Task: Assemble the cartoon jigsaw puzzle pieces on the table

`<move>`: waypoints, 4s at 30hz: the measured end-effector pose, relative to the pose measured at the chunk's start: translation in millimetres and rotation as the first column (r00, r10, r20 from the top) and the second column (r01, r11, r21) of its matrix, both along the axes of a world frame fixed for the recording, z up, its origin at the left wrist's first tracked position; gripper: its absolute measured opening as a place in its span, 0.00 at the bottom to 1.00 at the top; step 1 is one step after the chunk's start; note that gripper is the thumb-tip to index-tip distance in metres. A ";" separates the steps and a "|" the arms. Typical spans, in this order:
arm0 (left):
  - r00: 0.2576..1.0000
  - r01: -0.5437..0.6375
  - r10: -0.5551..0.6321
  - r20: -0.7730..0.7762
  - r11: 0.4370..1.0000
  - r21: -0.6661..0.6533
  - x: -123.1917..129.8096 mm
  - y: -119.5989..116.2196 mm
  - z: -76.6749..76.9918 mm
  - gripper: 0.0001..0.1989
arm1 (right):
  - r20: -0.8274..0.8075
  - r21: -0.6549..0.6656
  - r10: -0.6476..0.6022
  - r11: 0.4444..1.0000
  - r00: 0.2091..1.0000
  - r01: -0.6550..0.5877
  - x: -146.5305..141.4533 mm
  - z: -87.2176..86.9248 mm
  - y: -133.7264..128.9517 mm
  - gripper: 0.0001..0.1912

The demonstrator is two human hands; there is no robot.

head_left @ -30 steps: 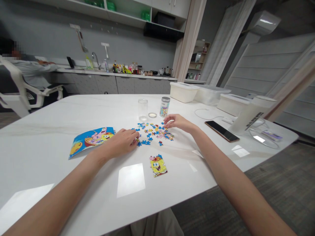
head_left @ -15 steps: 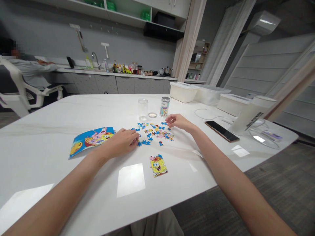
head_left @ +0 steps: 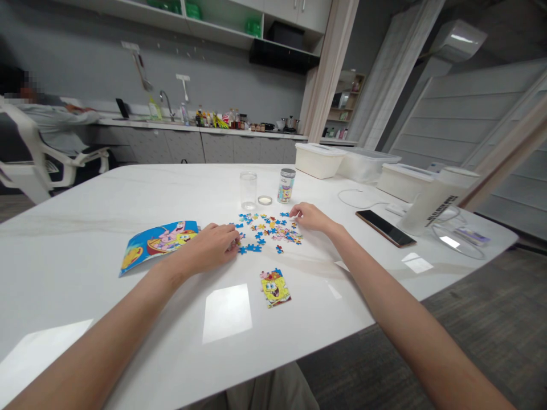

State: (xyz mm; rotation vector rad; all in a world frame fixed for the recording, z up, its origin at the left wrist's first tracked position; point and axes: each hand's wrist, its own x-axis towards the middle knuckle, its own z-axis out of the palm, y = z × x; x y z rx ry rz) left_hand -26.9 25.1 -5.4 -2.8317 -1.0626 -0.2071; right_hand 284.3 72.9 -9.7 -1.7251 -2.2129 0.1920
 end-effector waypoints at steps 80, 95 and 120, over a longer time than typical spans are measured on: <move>0.140 0.337 0.866 0.480 0.414 -0.845 8.2 -8.1 22.1 0.20 | -0.309 -0.291 0.377 0.837 0.873 -0.464 -23.8 10.5 -22.2 0.12; 0.178 0.226 0.809 0.560 0.521 -0.823 -0.8 1.3 8.9 0.17 | -0.227 -0.370 0.395 0.810 0.890 -0.454 -30.2 19.6 -30.5 0.12; 0.640 -0.170 0.517 0.569 0.817 -0.551 1.9 -2.3 11.2 0.07 | -0.233 -0.276 0.449 0.820 0.863 -0.502 -28.7 22.6 -30.2 0.10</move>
